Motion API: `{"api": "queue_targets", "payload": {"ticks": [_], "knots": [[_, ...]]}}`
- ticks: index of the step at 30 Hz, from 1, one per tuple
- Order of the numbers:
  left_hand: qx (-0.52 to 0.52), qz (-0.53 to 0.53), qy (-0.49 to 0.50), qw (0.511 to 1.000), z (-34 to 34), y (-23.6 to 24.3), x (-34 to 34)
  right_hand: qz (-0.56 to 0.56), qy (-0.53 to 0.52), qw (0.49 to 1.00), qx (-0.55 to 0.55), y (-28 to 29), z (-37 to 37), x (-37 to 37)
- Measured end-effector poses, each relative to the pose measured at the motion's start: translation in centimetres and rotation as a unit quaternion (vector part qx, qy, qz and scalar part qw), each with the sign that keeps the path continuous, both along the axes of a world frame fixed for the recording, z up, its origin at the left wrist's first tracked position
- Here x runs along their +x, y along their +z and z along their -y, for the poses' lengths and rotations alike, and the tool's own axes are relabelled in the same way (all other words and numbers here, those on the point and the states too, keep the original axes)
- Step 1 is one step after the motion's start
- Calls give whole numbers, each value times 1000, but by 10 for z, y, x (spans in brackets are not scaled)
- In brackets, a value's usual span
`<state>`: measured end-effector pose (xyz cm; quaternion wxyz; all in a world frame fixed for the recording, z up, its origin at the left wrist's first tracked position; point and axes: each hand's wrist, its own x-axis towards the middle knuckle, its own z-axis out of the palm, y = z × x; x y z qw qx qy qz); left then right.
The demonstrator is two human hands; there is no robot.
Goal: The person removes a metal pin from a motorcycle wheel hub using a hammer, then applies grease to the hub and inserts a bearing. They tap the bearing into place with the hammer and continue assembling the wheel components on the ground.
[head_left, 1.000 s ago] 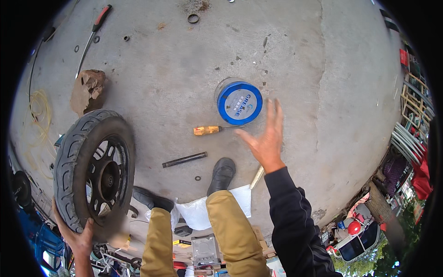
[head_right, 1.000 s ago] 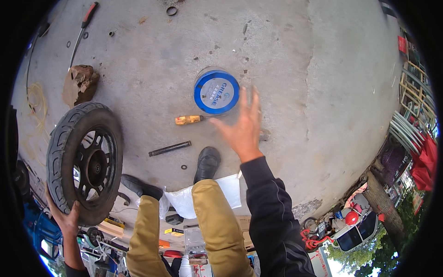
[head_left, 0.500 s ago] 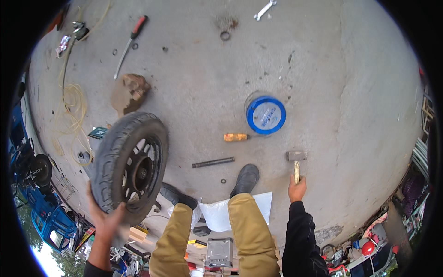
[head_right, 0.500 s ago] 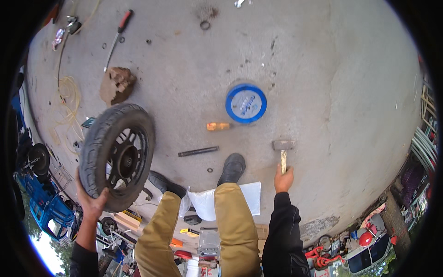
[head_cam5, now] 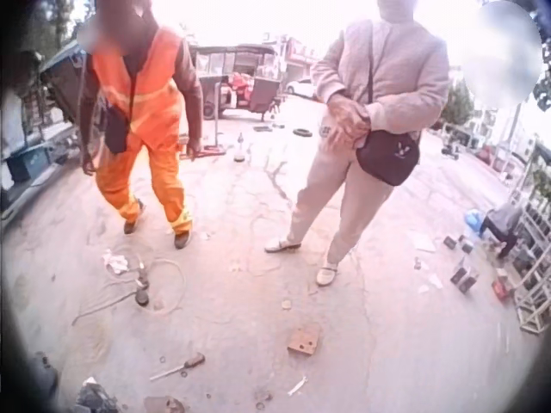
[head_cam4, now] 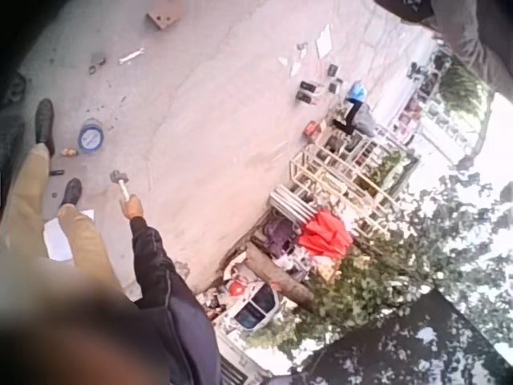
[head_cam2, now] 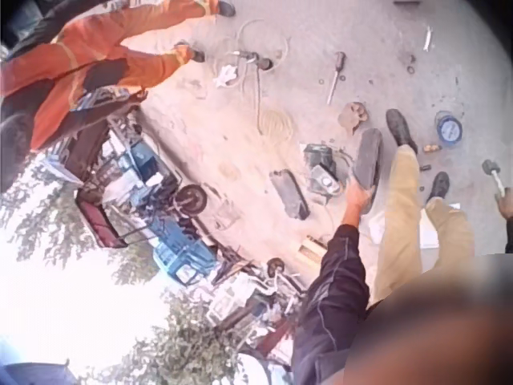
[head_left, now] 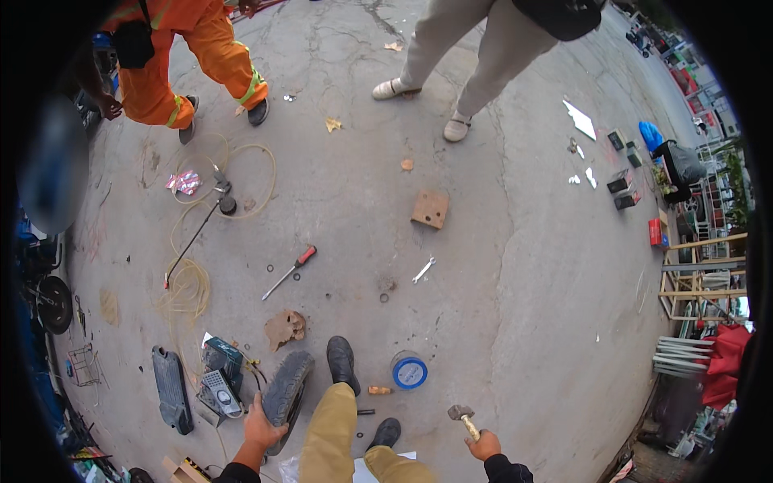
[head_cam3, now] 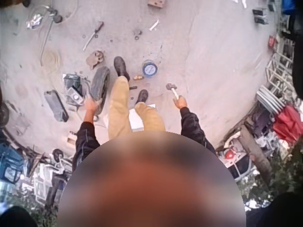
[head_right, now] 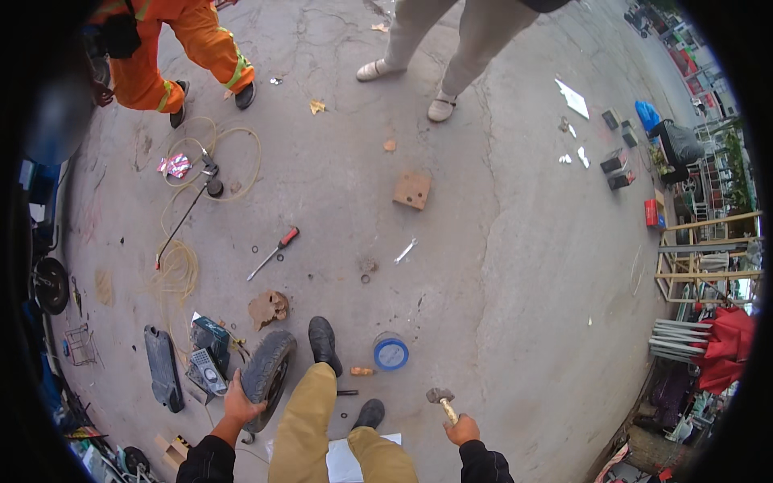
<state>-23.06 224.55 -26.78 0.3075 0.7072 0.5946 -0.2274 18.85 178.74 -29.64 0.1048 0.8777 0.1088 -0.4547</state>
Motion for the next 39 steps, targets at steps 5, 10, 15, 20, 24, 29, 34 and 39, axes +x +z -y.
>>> {"api": "queue_targets", "payload": {"ticks": [5, 10, 15, 20, 24, 29, 34, 39], "knots": [[-88, -84, 29, 992, -28, 9, 27, -34, 19, 997, -71, 58, -51, 47], [-128, -47, 76, 988, -82, 81, 40, -50, 32, 993, -103, 145, -123, 106], [-177, -36, 162, 970, -146, 181, 69, -32, 40, 995, -86, 175, -239, 177], [-87, -6, 184, 979, -226, 252, 119, -17, 49, 999, 1, 204, -372, 255], [30, 167, 158, 973, -309, 285, 167, -10, 68, 995, 69, 217, -512, 336], [-60, -5, 179, 982, -419, 293, 247, -43, 69, 997, 10, 223, -718, 424], [-9, 169, 179, 969, -538, 262, 324, -25, 53, 989, 136, 245, -906, 522], [35, 231, 162, 959, -689, 187, 443, 5, 74, 982, 173, 190, -1067, 621]]}}
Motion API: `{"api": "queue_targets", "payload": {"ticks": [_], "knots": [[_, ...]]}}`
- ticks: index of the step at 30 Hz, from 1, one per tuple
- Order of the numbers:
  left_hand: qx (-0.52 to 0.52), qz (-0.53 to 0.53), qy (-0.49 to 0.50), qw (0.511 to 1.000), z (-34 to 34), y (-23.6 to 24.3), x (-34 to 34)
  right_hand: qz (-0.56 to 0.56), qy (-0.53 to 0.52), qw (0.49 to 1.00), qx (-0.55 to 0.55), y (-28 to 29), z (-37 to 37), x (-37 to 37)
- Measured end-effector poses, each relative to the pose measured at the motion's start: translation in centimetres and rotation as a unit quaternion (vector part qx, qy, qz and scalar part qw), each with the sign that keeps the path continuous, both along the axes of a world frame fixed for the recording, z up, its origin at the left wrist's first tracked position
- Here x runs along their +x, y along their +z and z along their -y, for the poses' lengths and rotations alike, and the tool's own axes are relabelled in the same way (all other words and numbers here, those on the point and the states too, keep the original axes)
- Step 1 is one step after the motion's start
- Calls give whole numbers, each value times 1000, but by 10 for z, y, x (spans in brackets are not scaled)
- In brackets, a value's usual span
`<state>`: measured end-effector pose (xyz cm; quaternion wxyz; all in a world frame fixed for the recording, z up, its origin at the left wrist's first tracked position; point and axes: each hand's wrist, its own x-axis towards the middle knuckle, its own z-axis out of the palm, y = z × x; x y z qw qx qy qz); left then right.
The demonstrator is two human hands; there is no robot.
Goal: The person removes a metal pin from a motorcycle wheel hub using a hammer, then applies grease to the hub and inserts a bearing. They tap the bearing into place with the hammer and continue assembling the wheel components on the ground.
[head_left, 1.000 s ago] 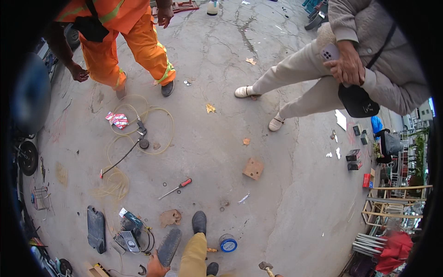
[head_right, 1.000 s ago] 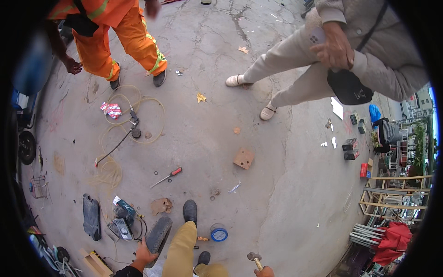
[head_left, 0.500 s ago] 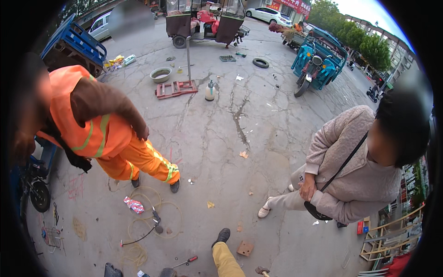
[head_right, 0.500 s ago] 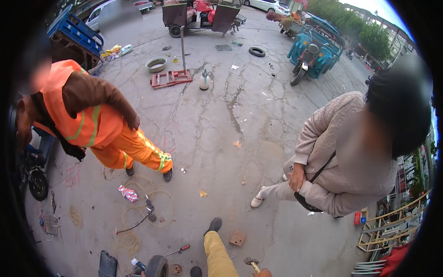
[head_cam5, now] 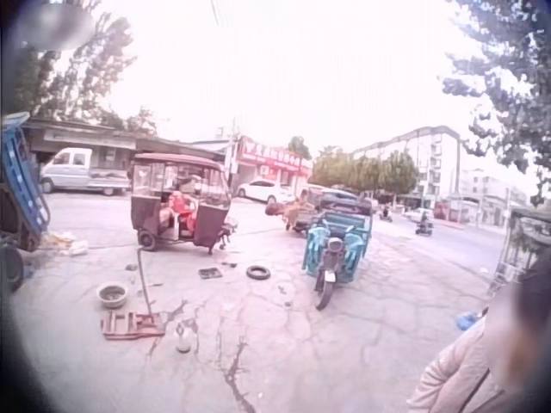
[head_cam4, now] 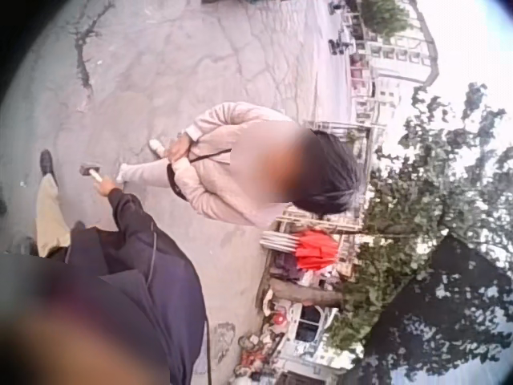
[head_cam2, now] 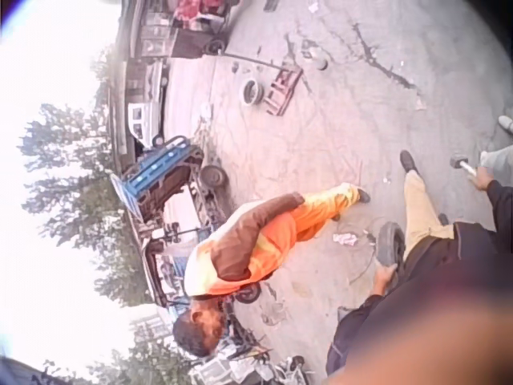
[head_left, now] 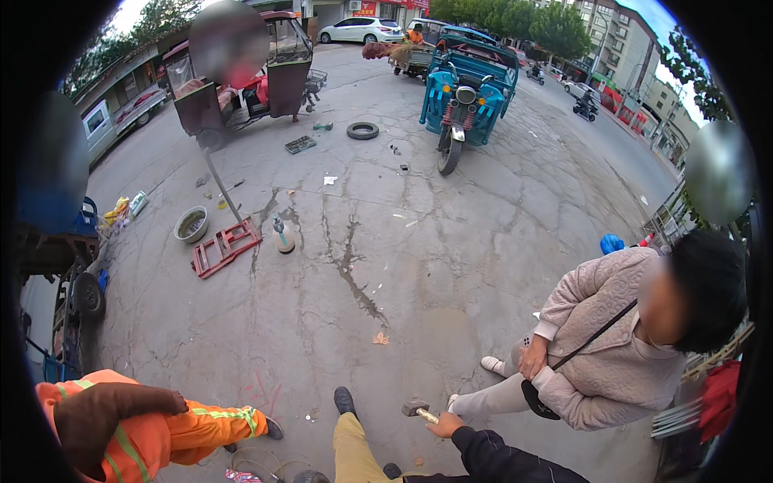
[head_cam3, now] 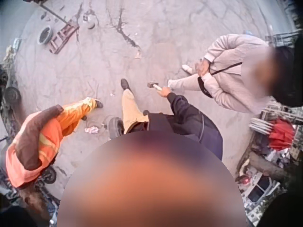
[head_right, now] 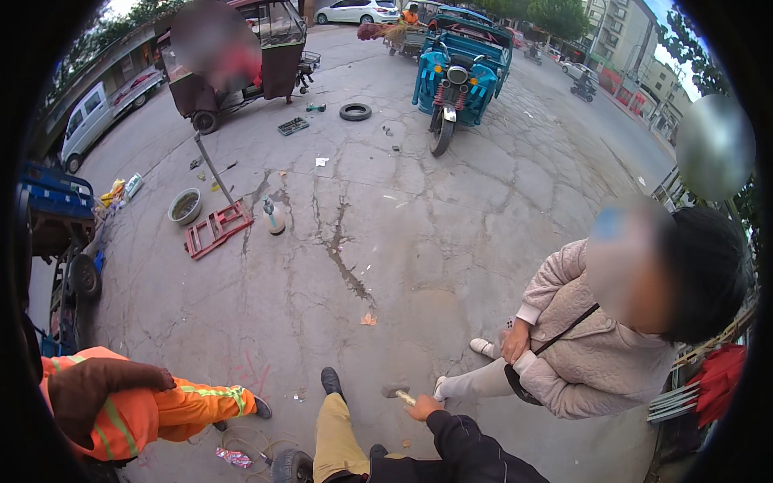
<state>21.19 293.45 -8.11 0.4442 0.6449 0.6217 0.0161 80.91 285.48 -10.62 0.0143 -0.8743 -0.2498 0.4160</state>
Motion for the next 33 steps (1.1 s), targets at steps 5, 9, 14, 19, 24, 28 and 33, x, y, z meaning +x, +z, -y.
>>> {"api": "queue_targets", "payload": {"ticks": [5, 9, 14, 19, 24, 28, 33], "knots": [[17, -20, -76, 997, -202, -46, 126, -1, -110, 994, 28, -44, -92, 77], [25, -57, -134, 989, -349, -51, 234, 10, -188, 981, -40, -54, -126, 140], [45, -100, -225, 968, -492, -37, 381, -28, -334, 941, -49, -55, -141, 229], [88, -143, -280, 945, -575, -32, 535, -35, -407, 912, -25, -100, -162, 342], [114, -198, -246, 942, -597, 12, 698, 70, -383, 921, 3, -153, -173, 477], [74, -217, -230, 946, -609, 49, 828, 70, -435, 895, 65, -170, -161, 587], [91, -174, -263, 945, -629, 50, 966, 27, -494, 864, 94, -158, -149, 696]]}}
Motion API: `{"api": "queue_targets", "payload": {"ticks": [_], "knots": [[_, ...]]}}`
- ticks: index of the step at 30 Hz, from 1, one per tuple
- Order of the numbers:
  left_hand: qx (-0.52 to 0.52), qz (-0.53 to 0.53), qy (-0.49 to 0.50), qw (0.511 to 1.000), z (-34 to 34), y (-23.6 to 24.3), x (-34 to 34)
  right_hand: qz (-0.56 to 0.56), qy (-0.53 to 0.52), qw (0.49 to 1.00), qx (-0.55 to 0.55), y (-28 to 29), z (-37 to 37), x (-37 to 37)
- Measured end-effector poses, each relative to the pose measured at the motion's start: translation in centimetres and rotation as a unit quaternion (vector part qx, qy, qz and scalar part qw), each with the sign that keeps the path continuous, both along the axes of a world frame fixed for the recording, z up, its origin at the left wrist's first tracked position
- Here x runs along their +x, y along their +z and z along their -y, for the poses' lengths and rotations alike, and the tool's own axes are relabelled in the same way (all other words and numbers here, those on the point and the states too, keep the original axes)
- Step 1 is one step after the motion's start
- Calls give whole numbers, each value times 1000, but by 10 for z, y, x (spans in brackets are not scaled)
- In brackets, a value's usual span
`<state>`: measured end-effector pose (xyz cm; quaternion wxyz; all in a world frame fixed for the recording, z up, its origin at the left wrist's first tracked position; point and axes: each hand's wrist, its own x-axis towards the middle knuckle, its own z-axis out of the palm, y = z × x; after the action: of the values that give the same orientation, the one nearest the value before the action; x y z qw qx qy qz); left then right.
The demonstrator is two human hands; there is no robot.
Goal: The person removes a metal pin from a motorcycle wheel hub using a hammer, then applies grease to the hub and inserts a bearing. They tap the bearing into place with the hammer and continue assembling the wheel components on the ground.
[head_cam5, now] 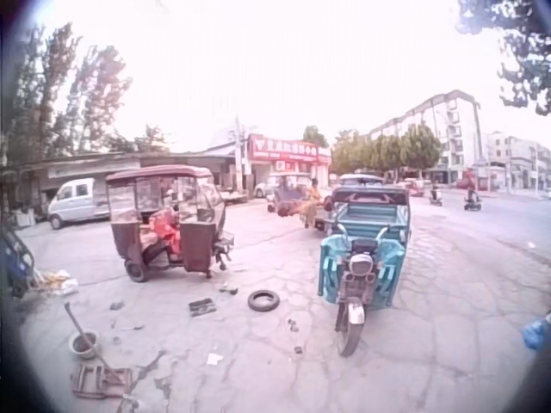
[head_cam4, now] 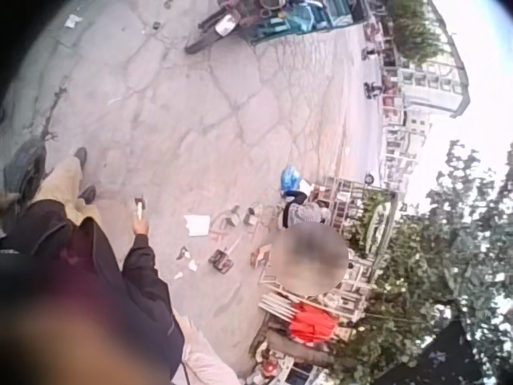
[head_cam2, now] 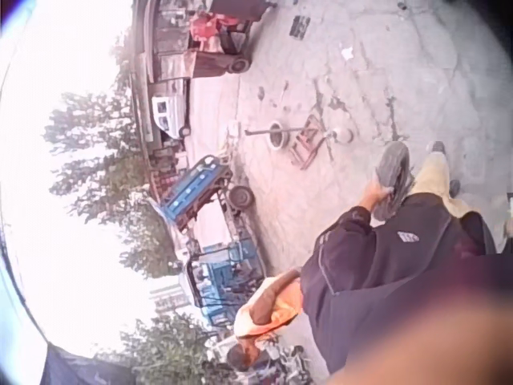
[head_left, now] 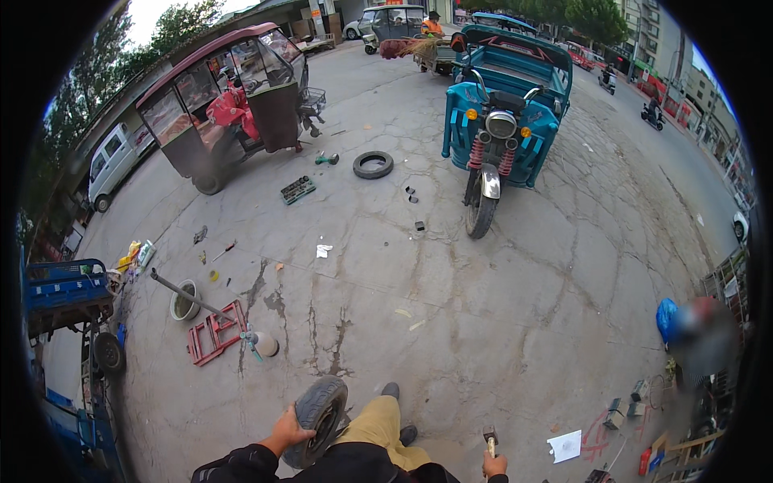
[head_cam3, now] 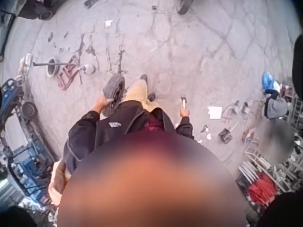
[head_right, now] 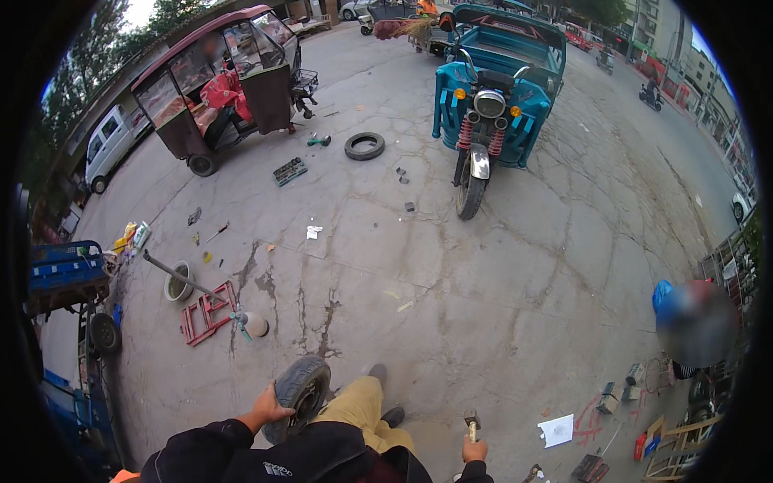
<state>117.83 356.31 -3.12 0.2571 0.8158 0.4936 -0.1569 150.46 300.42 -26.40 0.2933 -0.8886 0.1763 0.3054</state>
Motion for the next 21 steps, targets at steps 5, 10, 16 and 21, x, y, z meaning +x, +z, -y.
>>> {"api": "queue_targets", "payload": {"ticks": [5, 10, 16, 21], "knots": [[-53, 5, -42, 998, -32, -35, 121, -28, 66, 993, -92, 20, 26, 56], [-88, -20, -34, 995, -54, -69, 211, -88, 124, 979, -138, 34, -41, 164], [-107, -63, 5, 992, -109, -47, 310, -77, 142, 981, -110, 80, -188, 332], [-102, -73, 83, 989, -173, -40, 369, -100, 166, 973, -124, 79, -259, 431]]}}
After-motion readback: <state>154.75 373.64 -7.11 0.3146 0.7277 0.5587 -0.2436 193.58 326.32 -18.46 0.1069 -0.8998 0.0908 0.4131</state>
